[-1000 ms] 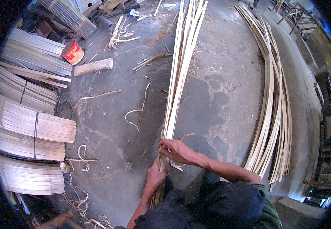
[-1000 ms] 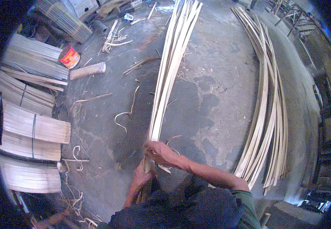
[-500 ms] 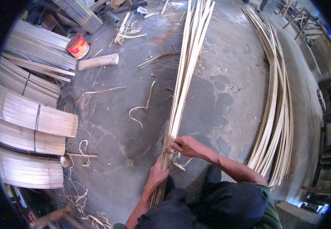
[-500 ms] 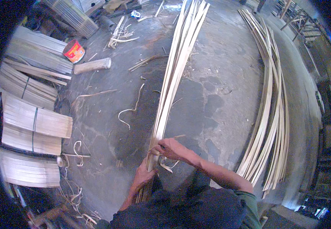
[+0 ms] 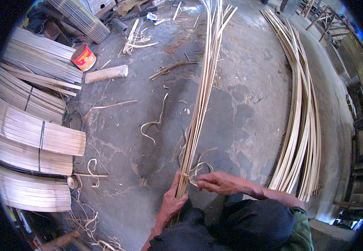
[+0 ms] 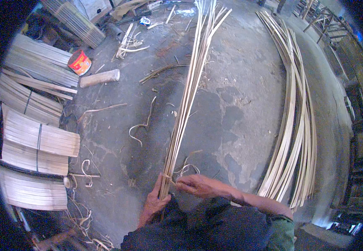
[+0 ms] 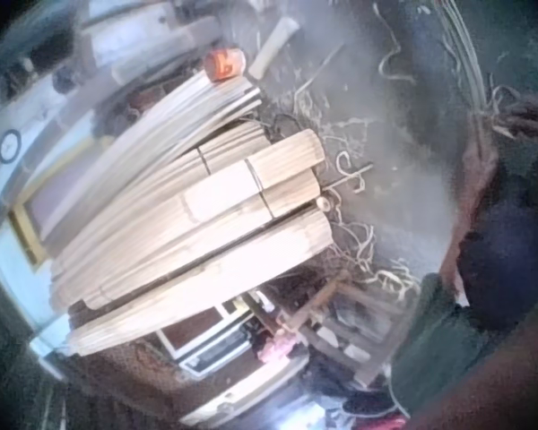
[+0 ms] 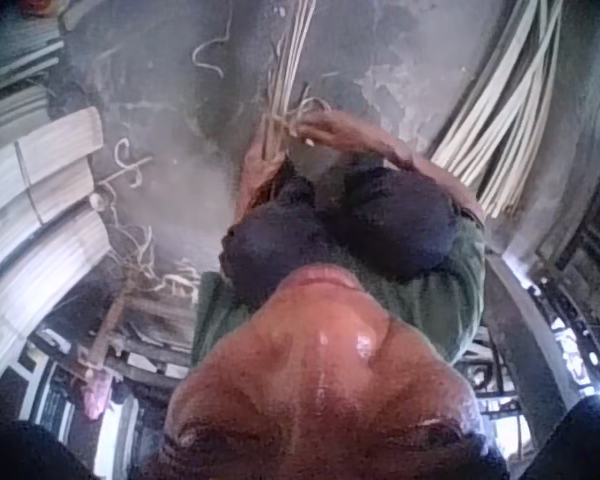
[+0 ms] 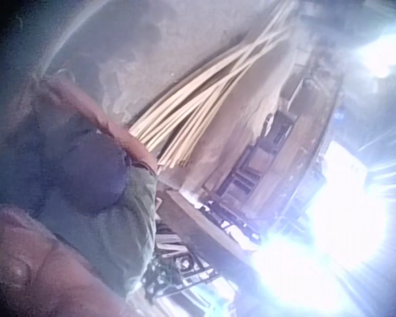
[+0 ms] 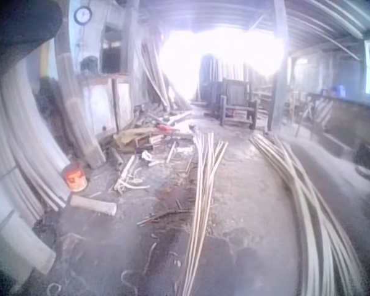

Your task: The person sorts and aligns thin wooden strips on the floor, then gathers them into a bundle and ties them with a string.

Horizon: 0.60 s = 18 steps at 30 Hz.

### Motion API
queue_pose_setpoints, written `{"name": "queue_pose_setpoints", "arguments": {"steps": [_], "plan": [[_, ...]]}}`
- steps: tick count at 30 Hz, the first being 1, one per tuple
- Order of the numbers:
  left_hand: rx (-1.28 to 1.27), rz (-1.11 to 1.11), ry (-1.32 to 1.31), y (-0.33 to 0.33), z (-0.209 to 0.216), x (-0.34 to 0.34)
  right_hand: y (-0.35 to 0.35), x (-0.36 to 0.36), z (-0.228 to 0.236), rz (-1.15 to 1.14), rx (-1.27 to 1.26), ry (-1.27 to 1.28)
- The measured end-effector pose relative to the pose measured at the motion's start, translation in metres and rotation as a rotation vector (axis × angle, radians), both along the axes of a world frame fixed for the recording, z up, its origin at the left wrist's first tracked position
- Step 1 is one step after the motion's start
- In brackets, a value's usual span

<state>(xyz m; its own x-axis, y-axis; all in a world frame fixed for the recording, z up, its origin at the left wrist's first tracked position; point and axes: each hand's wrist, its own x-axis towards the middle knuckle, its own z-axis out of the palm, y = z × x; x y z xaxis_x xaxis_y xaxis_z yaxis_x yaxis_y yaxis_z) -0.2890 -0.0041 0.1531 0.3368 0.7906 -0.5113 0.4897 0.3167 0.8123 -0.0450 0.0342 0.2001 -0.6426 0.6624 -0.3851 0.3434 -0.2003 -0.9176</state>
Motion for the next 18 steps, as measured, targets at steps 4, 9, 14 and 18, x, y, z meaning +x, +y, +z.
{"name": "queue_pose_setpoints", "arguments": {"steps": [4,9,14,18], "plan": [[0.139,-0.057,0.257,-0.01,-0.03,0.018,-0.034,0.023,-0.055,-0.212,-0.301,0.023],[0.301,-0.108,0.395,-0.025,-0.054,0.018,-0.043,0.019,-0.076,-0.262,-0.29,0.019],[0.346,-0.187,0.426,-0.024,-0.045,0.02,-0.059,0.017,-0.102,-0.294,-0.284,0.013],[0.311,-0.155,0.326,-0.019,-0.065,0.005,-0.064,0.01,-0.104,-0.352,-0.393,0.031]]}}
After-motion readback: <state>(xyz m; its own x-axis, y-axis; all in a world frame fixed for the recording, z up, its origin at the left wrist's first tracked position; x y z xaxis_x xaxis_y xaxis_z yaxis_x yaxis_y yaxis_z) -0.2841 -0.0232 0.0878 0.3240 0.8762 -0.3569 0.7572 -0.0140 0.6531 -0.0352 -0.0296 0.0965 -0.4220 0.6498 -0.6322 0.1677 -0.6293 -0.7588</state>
